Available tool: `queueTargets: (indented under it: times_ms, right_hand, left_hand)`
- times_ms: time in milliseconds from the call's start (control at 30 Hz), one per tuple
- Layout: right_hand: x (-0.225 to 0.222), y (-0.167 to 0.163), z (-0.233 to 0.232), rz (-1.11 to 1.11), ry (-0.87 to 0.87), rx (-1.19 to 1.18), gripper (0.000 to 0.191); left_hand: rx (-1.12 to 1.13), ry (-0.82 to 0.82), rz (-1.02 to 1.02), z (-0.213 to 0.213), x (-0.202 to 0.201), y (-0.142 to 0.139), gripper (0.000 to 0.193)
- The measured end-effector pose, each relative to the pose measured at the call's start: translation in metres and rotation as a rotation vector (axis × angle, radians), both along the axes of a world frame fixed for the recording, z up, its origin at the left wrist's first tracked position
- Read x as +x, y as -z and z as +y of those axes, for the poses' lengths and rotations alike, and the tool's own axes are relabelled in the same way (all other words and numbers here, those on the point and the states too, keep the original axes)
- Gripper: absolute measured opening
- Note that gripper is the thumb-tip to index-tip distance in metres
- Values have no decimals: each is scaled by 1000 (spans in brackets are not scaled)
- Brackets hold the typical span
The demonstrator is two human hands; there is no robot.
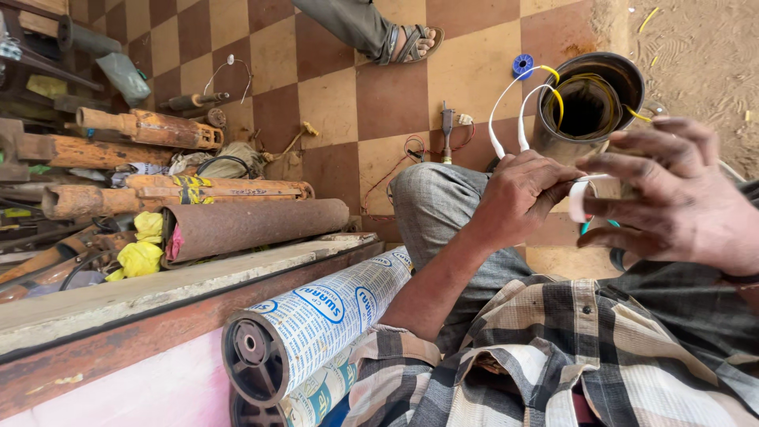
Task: The person sits on the floor of a repair workshop and wraps electrical tape around the wired lead connections of a submersible pump motor, insulating each joint by hand. They pull and tear tape strips, press them around the wires, and work through the connections one at a time.
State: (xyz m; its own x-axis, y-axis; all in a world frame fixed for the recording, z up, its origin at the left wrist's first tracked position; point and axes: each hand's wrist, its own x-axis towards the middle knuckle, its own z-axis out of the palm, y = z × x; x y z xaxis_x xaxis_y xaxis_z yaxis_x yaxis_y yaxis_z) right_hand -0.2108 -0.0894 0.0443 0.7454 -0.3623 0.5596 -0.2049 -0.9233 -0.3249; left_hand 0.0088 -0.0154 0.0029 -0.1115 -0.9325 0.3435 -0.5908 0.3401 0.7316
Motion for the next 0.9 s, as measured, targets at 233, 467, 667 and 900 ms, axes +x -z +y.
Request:
queueTargets:
  times_ms: [233, 467, 667, 900]
  right_hand:
    - [11, -9, 10, 215, 308, 37, 15]
    - [21, 2, 9, 439, 516, 38, 27]
    - [16, -4, 21, 38, 319, -57, 17]
    - [29, 11, 11, -141, 373, 24, 23]
  left_hand:
    - [-97, 20, -51, 0, -8, 8, 18]
    - [-240, -152, -193, 8, -16, 7, 20]
    - [58, -84, 85, 3, -1, 23, 15]
    - [105, -4, 117, -1, 0, 16, 19]
